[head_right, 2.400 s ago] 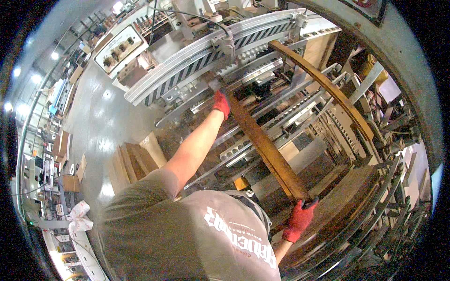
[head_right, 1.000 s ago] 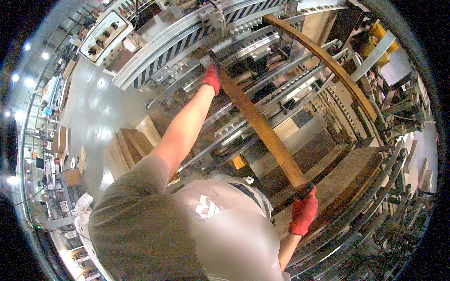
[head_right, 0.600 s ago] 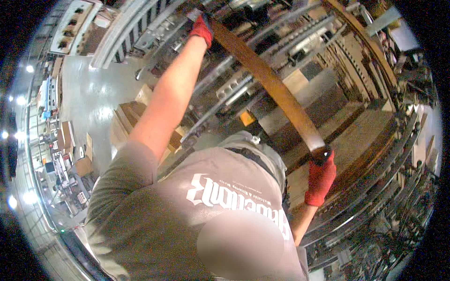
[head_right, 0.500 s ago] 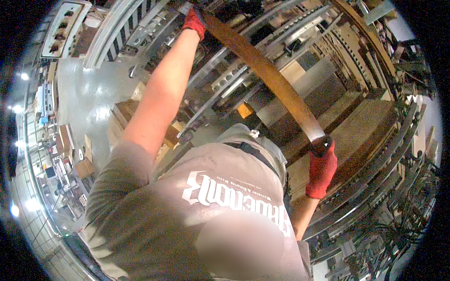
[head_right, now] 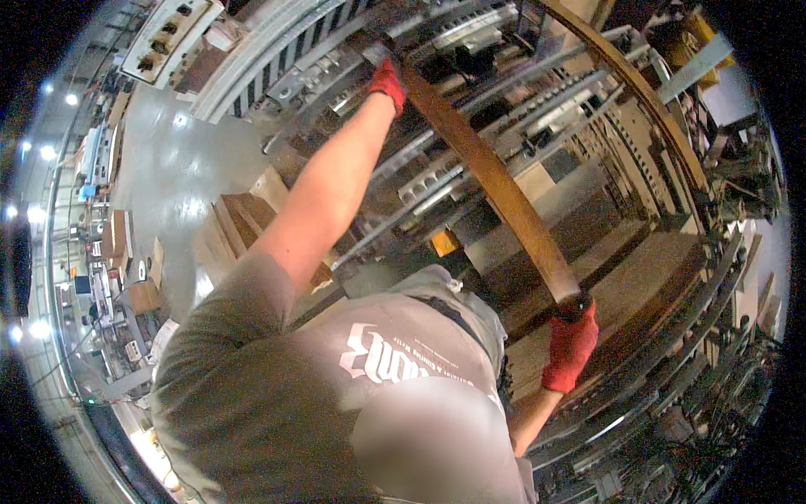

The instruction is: The person picks up wooden planks one at a time from a stack and feeds them into the intake of an industrial processing machine.

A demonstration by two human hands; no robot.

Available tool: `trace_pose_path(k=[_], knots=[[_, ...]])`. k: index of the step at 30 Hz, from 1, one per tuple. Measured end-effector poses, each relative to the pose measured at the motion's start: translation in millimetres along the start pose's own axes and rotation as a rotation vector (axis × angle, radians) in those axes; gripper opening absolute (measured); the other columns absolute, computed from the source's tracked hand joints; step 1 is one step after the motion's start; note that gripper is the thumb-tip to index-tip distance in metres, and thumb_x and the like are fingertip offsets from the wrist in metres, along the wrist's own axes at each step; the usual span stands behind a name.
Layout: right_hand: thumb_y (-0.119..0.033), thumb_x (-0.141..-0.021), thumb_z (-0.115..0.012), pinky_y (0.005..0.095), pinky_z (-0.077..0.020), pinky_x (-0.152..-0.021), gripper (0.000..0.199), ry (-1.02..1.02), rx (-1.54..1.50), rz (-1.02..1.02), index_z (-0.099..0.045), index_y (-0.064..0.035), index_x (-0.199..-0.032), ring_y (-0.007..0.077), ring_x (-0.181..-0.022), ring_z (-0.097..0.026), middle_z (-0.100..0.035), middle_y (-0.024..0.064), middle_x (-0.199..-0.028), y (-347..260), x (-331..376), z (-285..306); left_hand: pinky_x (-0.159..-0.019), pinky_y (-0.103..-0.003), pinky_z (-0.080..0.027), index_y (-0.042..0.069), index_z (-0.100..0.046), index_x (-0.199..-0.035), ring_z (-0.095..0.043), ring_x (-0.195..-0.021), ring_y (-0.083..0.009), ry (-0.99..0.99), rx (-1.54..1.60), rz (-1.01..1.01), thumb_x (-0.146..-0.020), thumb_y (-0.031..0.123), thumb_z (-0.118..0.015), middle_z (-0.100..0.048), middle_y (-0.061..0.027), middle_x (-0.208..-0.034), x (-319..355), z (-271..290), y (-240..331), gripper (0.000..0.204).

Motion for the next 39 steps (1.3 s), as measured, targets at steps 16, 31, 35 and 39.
trace_pose_path(k=[16, 31, 35, 39], knots=[[-0.012, -0.067, -0.076, 0.0425, -0.0513, -0.073, 0.049, 0.032, 0.011, 0.032, -0.055, -0.0061, -0.111, 0.0364, -0.090, -0.066, -0.068, 0.0196, -0.094, -9.6, 0.7, -0.9, -0.102, -0.044, -0.031, 0.006, -0.046, -0.135, -0.044, -0.124, -0.0293, -0.128, -0.139, -0.092, -0.082, 0.064, -0.050, -0.043, -0.0119, -0.142, -8.2, 4.8, -4.1, 0.079], [-0.014, -0.071, -0.070, 0.0431, -0.0504, -0.073, 0.037, 0.070, -0.036, -0.027, -0.057, -0.0073, -0.104, 0.0407, -0.090, -0.063, -0.066, 0.0217, -0.092, -4.6, -2.9, -5.4, -0.084, -0.048, -0.041, 0.007, -0.057, -0.120, -0.055, -0.100, -0.0304, 0.049, -0.016, -0.163, -0.086, 0.061, -0.050, -0.061, -0.0115, -0.113, -34.7, 15.5, -15.9, 0.065], [-0.020, -0.077, -0.070, 0.0445, -0.0512, -0.071, 0.044, 0.105, 0.172, -0.043, -0.054, -0.0028, -0.115, 0.0365, -0.086, -0.066, -0.067, 0.0211, -0.091, -14.7, 1.1, -1.3, -0.080, -0.043, -0.043, 0.004, -0.063, -0.113, -0.060, -0.098, -0.0320, -0.070, -0.269, -0.281, -0.091, 0.051, -0.043, -0.064, -0.0174, -0.112, 19.4, 0.7, -3.6, 0.056], [-0.016, -0.077, -0.067, 0.0417, -0.0505, -0.073, 0.036, -0.012, -0.671, -0.443, -0.054, -0.0037, -0.109, 0.0347, -0.090, -0.064, -0.067, 0.0180, -0.096, 18.1, -13.3, -26.7, -0.084, -0.042, -0.044, 0.001, -0.060, -0.119, -0.059, -0.106, -0.0345, -0.029, -0.105, -0.209, -0.090, 0.051, -0.045, -0.062, -0.0208, -0.115, 6.5, -7.3, -11.9, 0.059]])
Point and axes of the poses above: each hand's wrist, its own x-axis away from the middle knuckle, its own z-axis out of the back of the hand, y = z × x, the point moved 4 cm from there along -x, towards the middle knuckle
